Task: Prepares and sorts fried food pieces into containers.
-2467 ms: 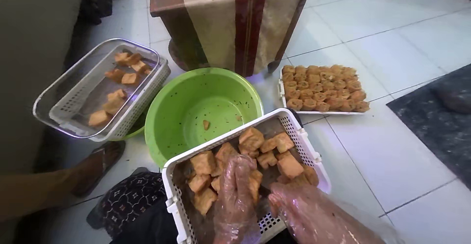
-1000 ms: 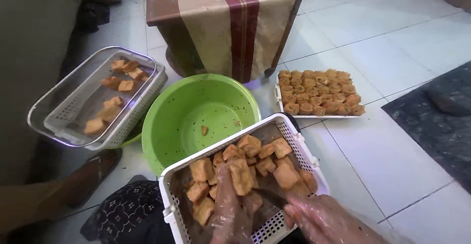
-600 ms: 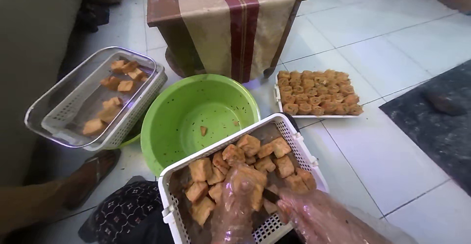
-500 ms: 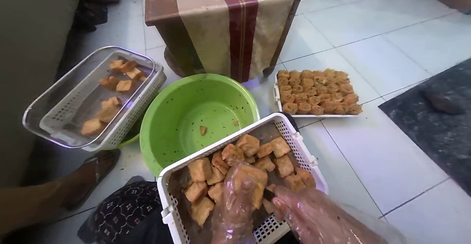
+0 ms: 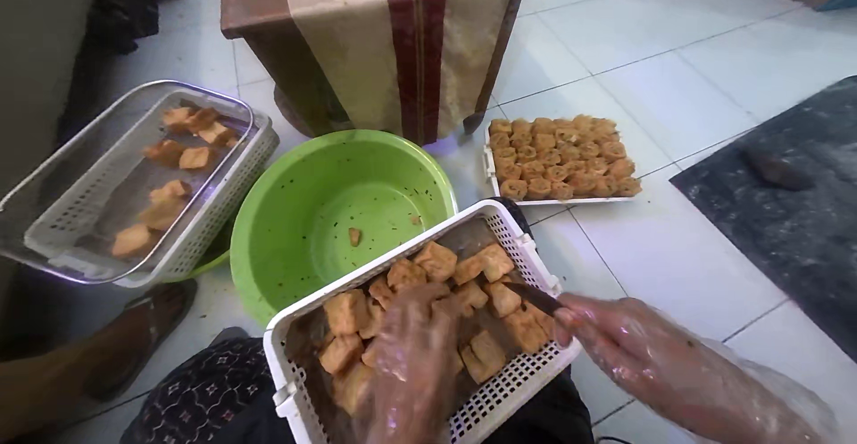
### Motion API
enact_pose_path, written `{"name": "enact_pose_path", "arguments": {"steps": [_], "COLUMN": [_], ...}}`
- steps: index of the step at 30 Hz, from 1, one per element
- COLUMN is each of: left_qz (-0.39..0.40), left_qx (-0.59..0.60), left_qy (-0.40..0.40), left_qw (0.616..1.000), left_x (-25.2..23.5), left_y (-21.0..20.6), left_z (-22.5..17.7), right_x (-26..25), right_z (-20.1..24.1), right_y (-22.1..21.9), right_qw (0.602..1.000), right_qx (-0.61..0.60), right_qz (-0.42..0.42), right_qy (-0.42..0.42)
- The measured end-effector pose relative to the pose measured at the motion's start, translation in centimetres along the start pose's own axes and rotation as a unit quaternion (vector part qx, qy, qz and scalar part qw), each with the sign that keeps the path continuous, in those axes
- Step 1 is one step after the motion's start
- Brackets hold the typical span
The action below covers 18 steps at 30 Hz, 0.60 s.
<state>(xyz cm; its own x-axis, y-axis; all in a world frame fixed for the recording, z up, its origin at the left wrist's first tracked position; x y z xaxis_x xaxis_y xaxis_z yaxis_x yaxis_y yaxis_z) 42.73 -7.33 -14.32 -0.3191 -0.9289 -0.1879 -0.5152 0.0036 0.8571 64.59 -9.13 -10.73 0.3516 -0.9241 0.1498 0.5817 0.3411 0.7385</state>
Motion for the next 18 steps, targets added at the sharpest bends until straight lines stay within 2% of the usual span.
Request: {"name": "enact_pose_path", "arguments": {"steps": [3,6,10,14,18], "left_qz": [0.077,0.149,0.102,0.142,0.144], "left_qx": [0.019,-0.09,-0.03,0.063,-0.019], "left_qy": [-0.105,-0.122,-0.124,-0.052,-0.101], "left_qw": [0.991,0.977,0.987,0.987,0.984], "left_x": [2.0,3.1,3.2,3.2,4.3], "left_y": [-4.7,-9.6,-8.1,-6.9,-7.2], "left_z": [-4.0,-3.5,-2.5,-0.7,-0.8], "right_x": [-0.5,-0.7,-0.2,-0.1,-0.6], "right_z": [0.8,1.1,0.9,0.9,1.3], "right_y": [-0.9,-1.3,-0.6,-0.6,-1.1], "right_qw": [0.999,0.999,0.999,0.997,0.996], "right_qx": [-0.034,-0.041,-0.044,-0.062,-0.086], "right_qz": [0.008,0.008,-0.024,-0.04,-0.02], "right_qy": [0.007,0.016,0.011,0.016,0.022]}}
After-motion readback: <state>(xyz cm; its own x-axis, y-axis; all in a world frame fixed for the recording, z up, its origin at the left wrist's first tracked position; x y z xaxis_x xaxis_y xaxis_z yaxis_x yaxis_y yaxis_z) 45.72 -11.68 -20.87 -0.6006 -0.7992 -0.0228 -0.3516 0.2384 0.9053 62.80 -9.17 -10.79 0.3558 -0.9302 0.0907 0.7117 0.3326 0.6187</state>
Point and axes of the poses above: each hand's wrist, its own x-axis away from the middle knuckle, its own y-axis out of the back of the hand, z = x × y, the point moved 8 cm from there along -x, towards the middle knuckle, and after that the axes turned 6 degrees about y, right-handed, at the moved point
